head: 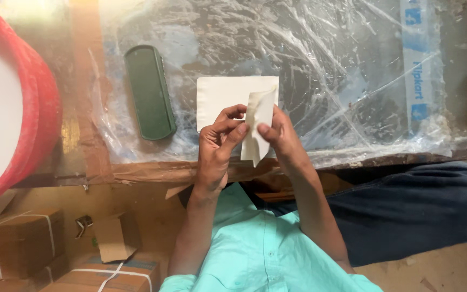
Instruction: The person sits on the floor and repeatedly applies a green rectangular tool to the spine of small white booklets. They open and close the booklets to check the binding, occasionally dipping the tool into a red basin of white liquid before continuing to press the spines.
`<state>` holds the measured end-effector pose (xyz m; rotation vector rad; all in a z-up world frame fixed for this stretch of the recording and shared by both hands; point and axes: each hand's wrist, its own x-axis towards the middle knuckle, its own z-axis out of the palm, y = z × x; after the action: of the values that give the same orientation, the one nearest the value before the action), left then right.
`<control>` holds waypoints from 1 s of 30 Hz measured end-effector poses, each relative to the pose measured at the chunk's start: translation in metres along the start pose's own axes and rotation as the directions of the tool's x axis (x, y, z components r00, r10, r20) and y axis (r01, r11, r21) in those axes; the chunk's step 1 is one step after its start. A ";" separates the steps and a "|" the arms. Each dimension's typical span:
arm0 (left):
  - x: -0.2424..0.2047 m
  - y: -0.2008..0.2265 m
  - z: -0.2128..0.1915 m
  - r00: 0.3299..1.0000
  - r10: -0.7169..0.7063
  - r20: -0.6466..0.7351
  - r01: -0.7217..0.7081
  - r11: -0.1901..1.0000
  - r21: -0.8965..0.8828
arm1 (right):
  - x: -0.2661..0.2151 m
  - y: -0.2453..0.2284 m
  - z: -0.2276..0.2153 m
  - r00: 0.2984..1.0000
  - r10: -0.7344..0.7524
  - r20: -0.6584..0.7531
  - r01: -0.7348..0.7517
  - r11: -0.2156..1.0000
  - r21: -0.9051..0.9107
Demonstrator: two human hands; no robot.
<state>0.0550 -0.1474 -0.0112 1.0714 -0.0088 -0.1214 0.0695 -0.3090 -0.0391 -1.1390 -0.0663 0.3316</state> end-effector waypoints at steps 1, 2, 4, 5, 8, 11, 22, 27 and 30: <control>0.000 0.000 0.002 1.000 -0.007 -0.006 0.007 1.000 0.007 | 0.000 0.000 0.000 0.999 -0.033 0.016 0.034 0.998 -0.051; 0.001 0.001 0.003 1.000 -0.009 -0.015 0.009 1.000 0.016 | 0.001 -0.001 0.000 0.997 -0.067 0.040 0.070 0.992 -0.101; -0.001 0.005 0.006 0.999 0.014 -0.031 -0.011 0.997 0.082 | 0.001 -0.001 0.000 0.999 -0.044 0.012 0.045 0.996 -0.072; -0.004 0.007 0.006 0.999 0.038 -0.037 -0.033 0.990 0.138 | 0.001 0.000 0.001 1.000 -0.029 -0.006 0.029 0.998 -0.055; -0.006 0.014 0.010 0.985 0.172 -0.013 -0.152 0.900 0.408 | 0.003 -0.001 0.000 0.999 -0.017 -0.045 0.016 1.000 -0.022; -0.007 0.018 0.010 0.972 0.236 0.003 -0.200 0.818 0.539 | 0.004 0.001 -0.001 0.998 -0.009 -0.060 0.008 1.000 -0.014; -0.006 -0.003 0.007 0.997 0.062 -0.047 -0.059 0.996 0.067 | 0.003 0.004 -0.007 0.997 0.074 0.006 -0.074 0.990 0.123; -0.007 -0.005 0.009 0.995 0.051 -0.085 -0.045 0.997 0.070 | 0.005 0.003 -0.004 0.998 0.067 0.020 -0.070 0.986 0.150; -0.008 -0.002 0.011 0.991 0.117 -0.071 -0.101 0.974 0.201 | 0.006 0.001 -0.002 0.998 0.055 -0.001 -0.055 0.989 0.134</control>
<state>0.0465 -0.1570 -0.0069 1.2707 -0.0056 0.0242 0.0750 -0.3091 -0.0419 -1.0095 -0.0084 0.3769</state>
